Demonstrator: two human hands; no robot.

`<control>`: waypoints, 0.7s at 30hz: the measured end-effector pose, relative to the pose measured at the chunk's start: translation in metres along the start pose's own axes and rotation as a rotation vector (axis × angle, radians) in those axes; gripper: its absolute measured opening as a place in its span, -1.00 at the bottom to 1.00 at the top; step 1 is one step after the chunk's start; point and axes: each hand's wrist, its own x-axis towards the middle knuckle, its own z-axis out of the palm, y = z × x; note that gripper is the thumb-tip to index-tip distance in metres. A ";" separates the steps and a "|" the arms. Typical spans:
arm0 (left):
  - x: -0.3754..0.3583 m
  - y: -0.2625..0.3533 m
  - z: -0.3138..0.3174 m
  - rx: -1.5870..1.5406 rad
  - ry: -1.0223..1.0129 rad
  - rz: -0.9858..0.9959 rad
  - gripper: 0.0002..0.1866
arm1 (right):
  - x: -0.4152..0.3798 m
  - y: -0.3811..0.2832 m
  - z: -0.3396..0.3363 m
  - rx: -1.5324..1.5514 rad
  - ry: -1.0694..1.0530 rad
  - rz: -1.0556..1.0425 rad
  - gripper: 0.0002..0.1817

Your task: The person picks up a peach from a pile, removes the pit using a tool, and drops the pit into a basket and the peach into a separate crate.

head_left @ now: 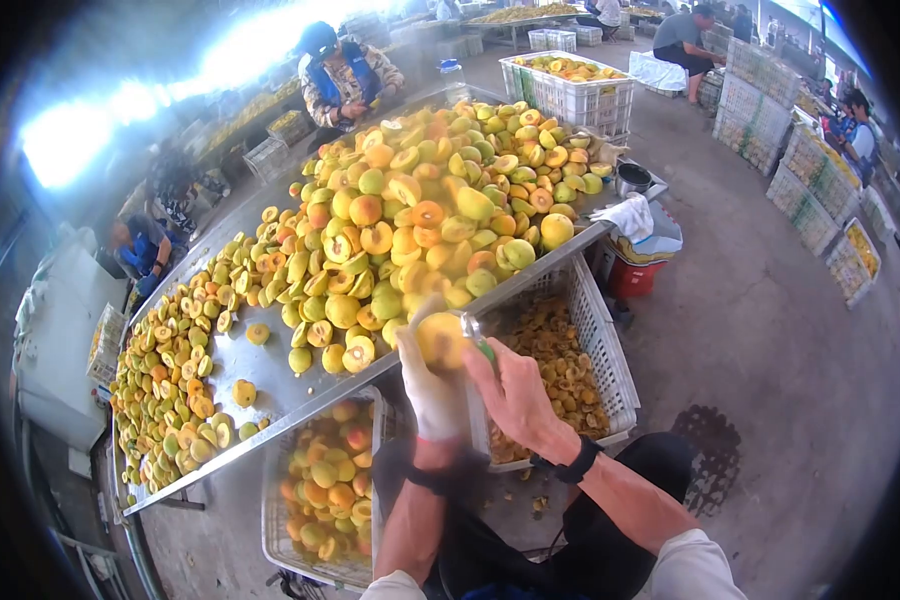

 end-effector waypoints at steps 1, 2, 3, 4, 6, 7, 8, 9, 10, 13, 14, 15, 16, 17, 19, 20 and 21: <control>0.000 -0.001 0.004 -0.070 -0.070 -0.032 -0.42 | 0.002 0.004 -0.001 -0.042 0.055 -0.063 -0.77; 0.000 -0.002 0.005 -0.138 -0.137 -0.066 -0.40 | 0.003 0.009 -0.002 -0.082 0.109 -0.123 -0.77; 0.005 -0.009 -0.004 -0.160 -0.214 -0.098 -0.37 | 0.005 0.012 -0.004 -0.082 0.112 -0.123 -0.77; 0.006 -0.007 -0.006 -0.161 -0.215 -0.102 -0.37 | 0.008 0.016 -0.008 -0.106 0.143 -0.144 -0.77; 0.007 -0.007 -0.009 -0.188 -0.346 -0.172 -0.38 | 0.012 0.022 -0.019 -0.145 0.168 -0.157 -0.76; 0.007 -0.008 -0.009 -0.179 -0.312 -0.178 -0.39 | 0.015 0.025 -0.026 -0.202 0.153 -0.217 -0.75; 0.008 -0.008 -0.013 -0.192 -0.304 -0.179 -0.39 | 0.018 0.026 -0.032 -0.259 0.136 -0.279 -0.73; 0.010 -0.006 -0.016 -0.068 -0.260 -0.221 -0.40 | 0.018 0.024 -0.037 -0.287 0.081 -0.253 -0.70; 0.009 -0.006 -0.016 0.059 -0.213 -0.263 -0.40 | 0.017 0.021 -0.040 -0.297 0.070 -0.251 -0.70; 0.009 -0.002 -0.015 0.276 -0.145 -0.309 -0.44 | 0.020 0.016 -0.046 -0.363 -0.001 -0.184 -0.69; 0.010 0.000 -0.015 0.419 -0.163 -0.319 -0.45 | 0.023 0.017 -0.048 -0.348 -0.035 -0.190 -0.67; 0.010 0.002 -0.014 0.428 -0.122 -0.390 -0.47 | 0.025 0.016 -0.049 -0.331 -0.065 -0.196 -0.63; 0.011 0.000 -0.015 0.425 -0.125 -0.385 -0.47 | 0.026 0.013 -0.049 -0.334 -0.063 -0.201 -0.63; 0.011 -0.004 -0.018 0.322 -0.117 -0.404 -0.48 | 0.024 0.011 -0.047 -0.334 -0.041 -0.184 -0.63; 0.013 -0.005 -0.017 0.217 -0.107 -0.414 -0.49 | 0.019 0.005 -0.044 -0.334 -0.023 -0.174 -0.63; 0.012 -0.005 -0.014 0.097 -0.047 -0.400 -0.50 | 0.016 0.003 -0.043 -0.382 -0.030 -0.132 -0.64; 0.011 -0.004 -0.013 -0.022 0.014 -0.387 -0.50 | 0.013 0.001 -0.041 -0.429 -0.038 -0.087 -0.64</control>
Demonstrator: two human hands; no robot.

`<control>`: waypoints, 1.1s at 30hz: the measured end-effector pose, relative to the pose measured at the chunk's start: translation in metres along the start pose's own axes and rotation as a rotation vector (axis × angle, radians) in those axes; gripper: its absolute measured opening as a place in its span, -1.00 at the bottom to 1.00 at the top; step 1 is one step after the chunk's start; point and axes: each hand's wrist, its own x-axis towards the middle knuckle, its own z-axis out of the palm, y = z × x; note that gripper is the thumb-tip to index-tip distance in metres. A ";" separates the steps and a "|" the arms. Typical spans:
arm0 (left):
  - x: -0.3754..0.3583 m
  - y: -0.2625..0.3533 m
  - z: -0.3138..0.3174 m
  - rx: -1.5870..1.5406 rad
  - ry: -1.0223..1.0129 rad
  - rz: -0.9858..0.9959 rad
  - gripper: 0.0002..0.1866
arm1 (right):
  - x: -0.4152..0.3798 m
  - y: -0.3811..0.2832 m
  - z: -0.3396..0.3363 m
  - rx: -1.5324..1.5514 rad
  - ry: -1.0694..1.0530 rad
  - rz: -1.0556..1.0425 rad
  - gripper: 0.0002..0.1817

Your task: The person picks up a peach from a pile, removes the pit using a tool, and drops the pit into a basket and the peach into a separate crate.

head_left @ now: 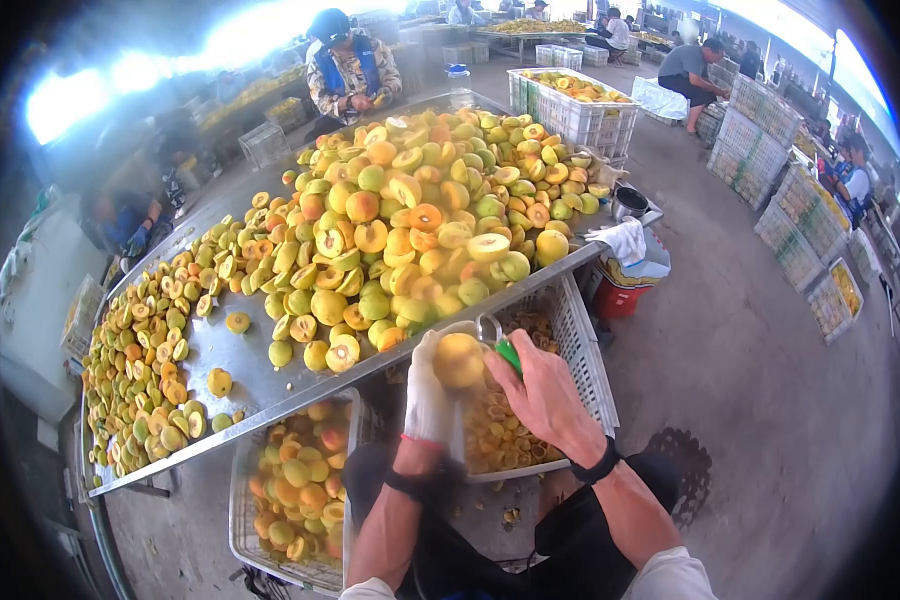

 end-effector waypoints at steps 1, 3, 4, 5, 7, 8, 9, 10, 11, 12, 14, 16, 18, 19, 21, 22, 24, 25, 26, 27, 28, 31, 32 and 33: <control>0.000 0.002 -0.001 -0.002 0.004 0.000 -0.50 | -0.002 -0.003 0.000 0.000 -0.004 0.000 -0.64; 0.001 0.004 -0.005 -0.038 -0.094 0.058 -0.49 | -0.006 -0.006 0.002 -0.123 -0.148 0.080 -0.64; 0.001 0.004 -0.006 -0.040 -0.090 0.053 -0.49 | -0.009 -0.004 0.006 -0.124 -0.153 0.084 -0.64; 0.001 0.004 -0.005 -0.009 -0.109 0.082 -0.51 | -0.011 0.000 0.010 -0.111 -0.114 -0.005 -0.71; 0.000 0.003 -0.004 0.020 -0.128 0.107 -0.52 | -0.011 0.002 0.014 -0.099 -0.075 -0.090 -0.75; -0.001 0.003 -0.004 0.028 -0.130 0.129 -0.51 | -0.011 0.001 0.015 -0.095 -0.074 -0.100 -0.75; -0.002 0.003 -0.005 0.036 -0.131 0.153 -0.51 | -0.012 0.000 0.016 -0.090 -0.073 -0.112 -0.75; -0.003 0.002 -0.005 0.035 -0.128 0.151 -0.51 | -0.012 -0.001 0.016 -0.089 -0.075 -0.110 -0.75; -0.004 0.000 -0.003 0.066 -0.120 0.202 -0.50 | -0.012 -0.001 0.017 -0.075 -0.078 -0.106 -0.76; -0.005 -0.002 -0.002 0.099 -0.113 0.254 -0.49 | -0.012 -0.002 0.018 -0.060 -0.079 -0.103 -0.77; -0.004 -0.008 -0.003 0.170 -0.096 0.343 -0.48 | -0.017 -0.002 0.024 -0.039 -0.082 -0.084 -0.78; -0.006 -0.009 0.001 0.301 -0.035 0.483 -0.45 | -0.016 -0.003 0.027 -0.015 -0.080 -0.074 -0.78; -0.007 -0.010 0.003 0.285 -0.015 0.486 -0.45 | -0.016 -0.004 0.029 0.085 -0.133 0.013 -0.79; -0.008 -0.011 0.004 0.261 0.000 0.490 -0.44 | -0.016 -0.006 0.029 0.089 -0.129 0.013 -0.79; -0.011 -0.011 0.012 0.281 0.016 0.519 -0.44 | -0.018 -0.010 0.030 0.208 -0.132 -0.028 -0.80; -0.012 -0.010 0.013 0.296 0.033 0.549 -0.43 | -0.019 -0.010 0.030 0.213 -0.133 -0.028 -0.80; -0.013 -0.011 0.012 0.341 0.015 0.568 -0.43 | -0.020 -0.010 0.030 0.231 -0.152 -0.026 -0.81; -0.014 -0.011 0.012 0.381 -0.005 0.587 -0.42 | -0.020 -0.009 0.030 0.235 -0.153 -0.029 -0.81; -0.014 -0.010 0.015 0.379 0.012 0.580 -0.41 | -0.021 -0.006 0.028 0.225 -0.174 -0.040 -0.80; -0.014 -0.010 0.014 0.379 0.013 0.580 -0.41 | -0.022 -0.004 0.026 0.212 -0.196 -0.050 -0.79; -0.015 -0.010 0.011 0.457 -0.014 0.581 -0.41 | -0.024 -0.004 0.021 0.212 -0.198 -0.048 -0.79; -0.020 -0.005 0.008 0.570 -0.083 0.584 -0.41 | -0.020 -0.008 0.006 0.300 -0.373 0.036 -0.70; -0.022 -0.004 0.008 0.608 -0.124 0.579 -0.42 | -0.021 -0.007 0.002 0.293 -0.435 0.061 -0.67; -0.023 -0.003 0.007 0.608 -0.127 0.577 -0.42 | -0.023 -0.007 -0.001 0.287 -0.496 0.090 -0.63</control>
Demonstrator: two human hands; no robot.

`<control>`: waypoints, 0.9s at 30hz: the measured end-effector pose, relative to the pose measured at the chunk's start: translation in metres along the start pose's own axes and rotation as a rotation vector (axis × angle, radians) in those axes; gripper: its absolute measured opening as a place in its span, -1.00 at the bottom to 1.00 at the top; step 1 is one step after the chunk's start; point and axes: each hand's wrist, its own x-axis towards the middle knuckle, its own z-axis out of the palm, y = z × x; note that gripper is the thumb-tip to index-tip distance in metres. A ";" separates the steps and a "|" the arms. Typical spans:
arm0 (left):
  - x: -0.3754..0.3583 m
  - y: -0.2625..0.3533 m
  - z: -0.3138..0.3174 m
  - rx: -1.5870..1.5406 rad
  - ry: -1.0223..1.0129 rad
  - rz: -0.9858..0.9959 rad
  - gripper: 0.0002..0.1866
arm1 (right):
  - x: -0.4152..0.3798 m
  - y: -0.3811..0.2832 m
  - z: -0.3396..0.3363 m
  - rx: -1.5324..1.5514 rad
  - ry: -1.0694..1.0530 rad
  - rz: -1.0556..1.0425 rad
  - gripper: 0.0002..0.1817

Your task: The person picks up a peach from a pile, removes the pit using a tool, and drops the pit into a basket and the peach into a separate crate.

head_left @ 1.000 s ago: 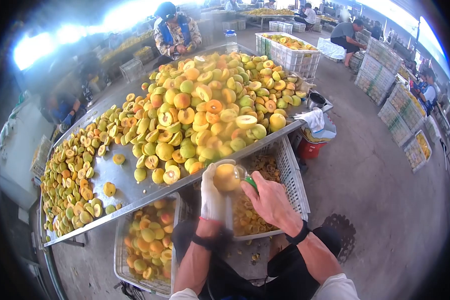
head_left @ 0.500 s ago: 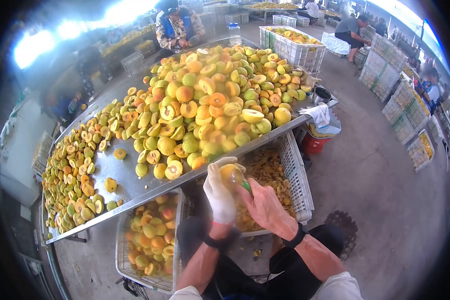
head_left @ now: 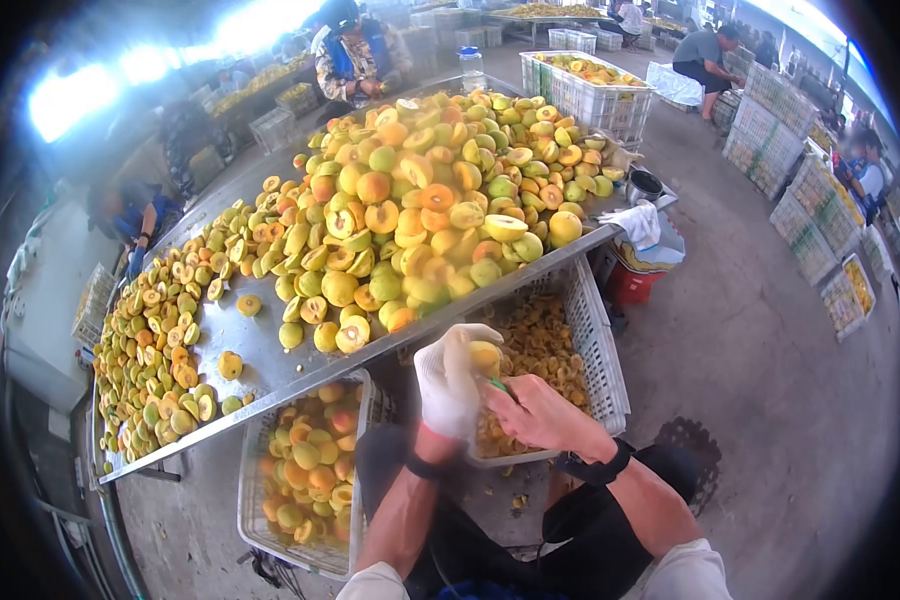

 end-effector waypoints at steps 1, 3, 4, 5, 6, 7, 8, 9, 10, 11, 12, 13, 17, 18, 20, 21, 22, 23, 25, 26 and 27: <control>0.000 0.000 -0.001 0.026 -0.030 0.012 -0.43 | -0.002 0.005 0.004 -0.001 0.003 0.001 -0.63; 0.000 -0.002 0.002 0.048 -0.058 0.030 -0.44 | -0.001 0.019 0.013 -0.161 0.184 -0.197 -0.56; -0.002 -0.004 0.004 0.029 -0.037 0.053 -0.45 | -0.002 0.022 0.012 -0.162 0.186 -0.198 -0.56; -0.003 -0.005 0.005 0.011 -0.017 0.076 -0.45 | -0.004 0.022 0.012 -0.120 0.185 -0.247 -0.53; -0.004 -0.006 0.006 0.011 -0.019 0.079 -0.45 | -0.005 0.022 0.011 -0.078 0.184 -0.296 -0.50; -0.005 -0.006 0.007 0.013 -0.036 0.094 -0.45 | -0.008 0.021 0.009 -0.079 0.187 -0.297 -0.50; -0.006 -0.006 0.008 0.014 -0.051 0.109 -0.46 | -0.011 0.020 0.005 -0.013 0.110 -0.221 -0.48; -0.006 -0.004 0.009 0.013 -0.051 0.111 -0.46 | -0.013 0.019 0.002 0.052 0.032 -0.146 -0.46; -0.006 -0.002 0.009 -0.009 -0.095 0.089 -0.45 | -0.015 0.018 -0.001 0.051 0.033 -0.147 -0.46; -0.006 0.000 0.011 -0.030 -0.142 0.067 -0.45 | -0.016 0.016 -0.005 0.193 -0.065 0.007 -0.45; -0.007 -0.001 0.013 -0.033 -0.147 0.067 -0.45 | -0.018 0.016 -0.007 0.336 -0.163 0.163 -0.45; -0.007 -0.001 0.017 -0.126 -0.129 -0.016 -0.42 | -0.019 0.017 -0.007 0.334 -0.159 0.164 -0.45; -0.001 -0.008 0.025 -0.243 -0.091 -0.153 -0.33 | -0.015 0.036 0.007 0.322 -0.058 0.122 -0.48; 0.000 -0.009 0.026 -0.246 -0.094 -0.154 -0.33 | -0.013 0.041 0.010 0.195 -0.002 0.058 -0.50; 0.000 -0.011 0.027 -0.353 -0.038 -0.295 -0.30 | -0.011 0.044 0.015 0.122 0.069 0.038 -0.57; -0.001 -0.014 0.030 -0.430 -0.005 -0.316 -0.32 | -0.010 0.044 0.016 0.049 0.138 0.011 -0.61; -0.001 -0.015 0.031 -0.431 -0.007 -0.313 -0.32 | -0.010 0.046 0.015 0.047 0.141 0.010 -0.61; -0.001 -0.014 0.032 -0.492 0.006 -0.362 -0.33 | -0.011 0.047 0.015 -0.088 0.185 -0.102 -0.64; 0.000 -0.015 0.030 -0.548 0.010 -0.411 -0.34 | -0.013 0.043 0.015 -0.221 0.236 -0.214 -0.64; 0.002 -0.019 0.026 -0.667 -0.006 -0.503 -0.35 | -0.015 0.038 0.015 -0.183 0.265 -0.170 -0.62; 0.003 -0.019 0.024 -0.785 -0.022 -0.596 -0.35 | -0.017 0.034 0.016 -0.143 0.291 -0.127 -0.60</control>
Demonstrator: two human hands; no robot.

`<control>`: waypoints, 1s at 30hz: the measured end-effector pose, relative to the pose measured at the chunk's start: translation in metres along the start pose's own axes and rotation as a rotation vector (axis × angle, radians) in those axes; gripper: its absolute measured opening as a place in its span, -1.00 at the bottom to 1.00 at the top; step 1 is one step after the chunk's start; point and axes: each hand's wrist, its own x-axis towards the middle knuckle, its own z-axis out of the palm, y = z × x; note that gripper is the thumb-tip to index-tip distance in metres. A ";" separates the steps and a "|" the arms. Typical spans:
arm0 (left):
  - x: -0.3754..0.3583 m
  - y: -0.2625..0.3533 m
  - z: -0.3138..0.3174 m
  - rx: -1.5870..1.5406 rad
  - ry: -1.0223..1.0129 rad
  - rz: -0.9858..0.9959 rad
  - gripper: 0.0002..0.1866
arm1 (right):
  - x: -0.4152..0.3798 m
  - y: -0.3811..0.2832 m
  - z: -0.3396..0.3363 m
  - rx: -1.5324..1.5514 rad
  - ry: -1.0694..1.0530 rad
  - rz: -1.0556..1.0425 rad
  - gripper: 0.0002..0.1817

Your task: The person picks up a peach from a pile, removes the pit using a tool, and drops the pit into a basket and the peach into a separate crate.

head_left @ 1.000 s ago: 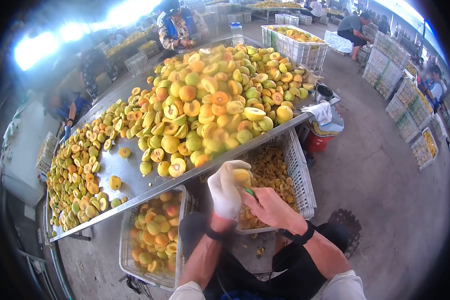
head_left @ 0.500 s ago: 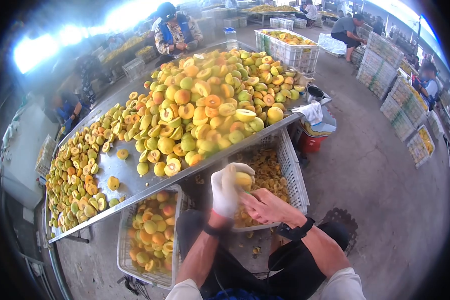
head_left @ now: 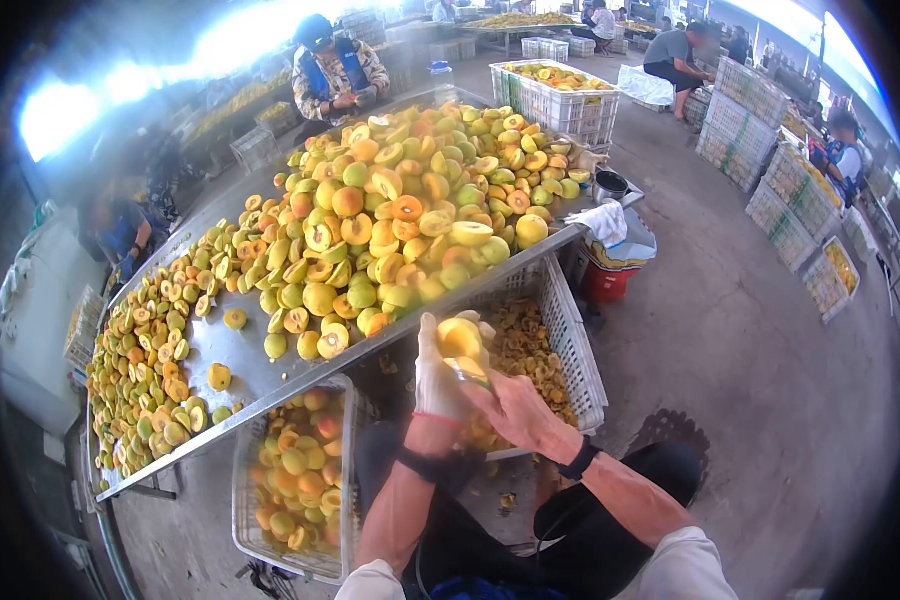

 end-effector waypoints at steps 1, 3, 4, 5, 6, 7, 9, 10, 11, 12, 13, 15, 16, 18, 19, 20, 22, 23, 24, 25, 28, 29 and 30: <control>0.000 0.001 0.001 0.005 -0.001 0.000 -0.35 | -0.002 0.006 0.002 0.003 0.004 -0.002 -0.60; -0.001 0.004 0.006 -0.051 0.113 0.133 -0.36 | -0.011 0.026 0.002 -0.034 0.124 0.035 -0.54; -0.002 0.011 0.004 -0.001 0.128 0.189 -0.37 | -0.014 0.024 -0.005 -0.075 0.176 0.003 -0.52; -0.005 0.021 -0.002 0.051 0.148 0.250 -0.38 | -0.015 0.025 -0.010 -0.121 0.249 -0.011 -0.51; -0.008 0.033 -0.008 0.213 0.201 0.345 -0.40 | -0.013 0.026 -0.019 -0.233 0.180 0.064 -0.51; -0.013 0.048 -0.009 0.378 0.254 0.438 -0.42 | -0.009 0.027 -0.030 -0.343 0.110 0.137 -0.50; -0.034 0.078 -0.016 0.735 0.300 0.617 -0.50 | -0.006 0.035 -0.044 -0.558 -0.084 0.386 -0.49; -0.044 0.090 -0.025 0.911 0.349 0.734 -0.52 | -0.010 0.045 -0.048 -0.582 -0.013 0.366 -0.49; -0.055 0.102 -0.033 1.087 0.393 0.852 -0.54 | -0.012 0.052 -0.050 -0.605 0.060 0.346 -0.48; -0.068 0.113 -0.042 1.180 0.420 0.826 -0.55 | -0.010 0.048 -0.054 -0.627 0.124 0.332 -0.48; -0.084 0.124 -0.053 1.272 0.448 0.794 -0.56 | -0.008 0.040 -0.057 -0.607 0.125 0.326 -0.48; -0.103 0.143 -0.090 1.416 0.534 0.744 -0.58 | -0.007 0.025 -0.064 -0.573 0.188 0.294 -0.47; -0.108 0.151 -0.105 1.735 0.657 0.612 -0.58 | -0.007 0.020 -0.065 -0.582 0.175 0.279 -0.47; -0.107 0.164 -0.148 2.069 0.770 0.464 -0.58 | -0.004 0.011 -0.062 -0.556 0.128 0.283 -0.47; -0.097 0.170 -0.179 2.116 0.787 0.620 -0.58 | -0.004 0.010 -0.061 -0.546 0.073 0.286 -0.47; -0.088 0.175 -0.191 2.151 0.802 0.784 -0.57 | -0.004 0.022 -0.049 -0.561 0.218 0.115 -0.56; -0.065 0.173 -0.161 2.012 0.735 0.724 -0.57 | 0.000 0.013 -0.047 -0.518 0.206 0.106 -0.56; -0.050 0.167 -0.144 1.855 0.687 0.651 -0.57 | 0.003 0.007 -0.046 -0.490 0.177 0.086 -0.56; -0.032 0.161 -0.130 1.909 0.632 0.702 -0.59 | 0.006 0.005 -0.045 -0.471 0.171 0.070 -0.56; -0.008 0.159 -0.126 1.925 0.554 0.735 -0.60 | 0.010 0.006 -0.043 -0.469 0.179 0.076 -0.56; 0.058 0.148 -0.097 1.946 0.408 0.804 -0.64 | 0.019 0.009 -0.037 -0.509 0.182 0.023 -0.55; 0.078 0.144 -0.084 1.923 0.330 0.902 -0.66 | 0.022 0.009 -0.038 -0.510 0.189 0.028 -0.55; 0.099 0.142 -0.074 1.928 0.306 0.957 -0.68 | 0.025 0.009 -0.039 -0.502 0.182 0.030 -0.55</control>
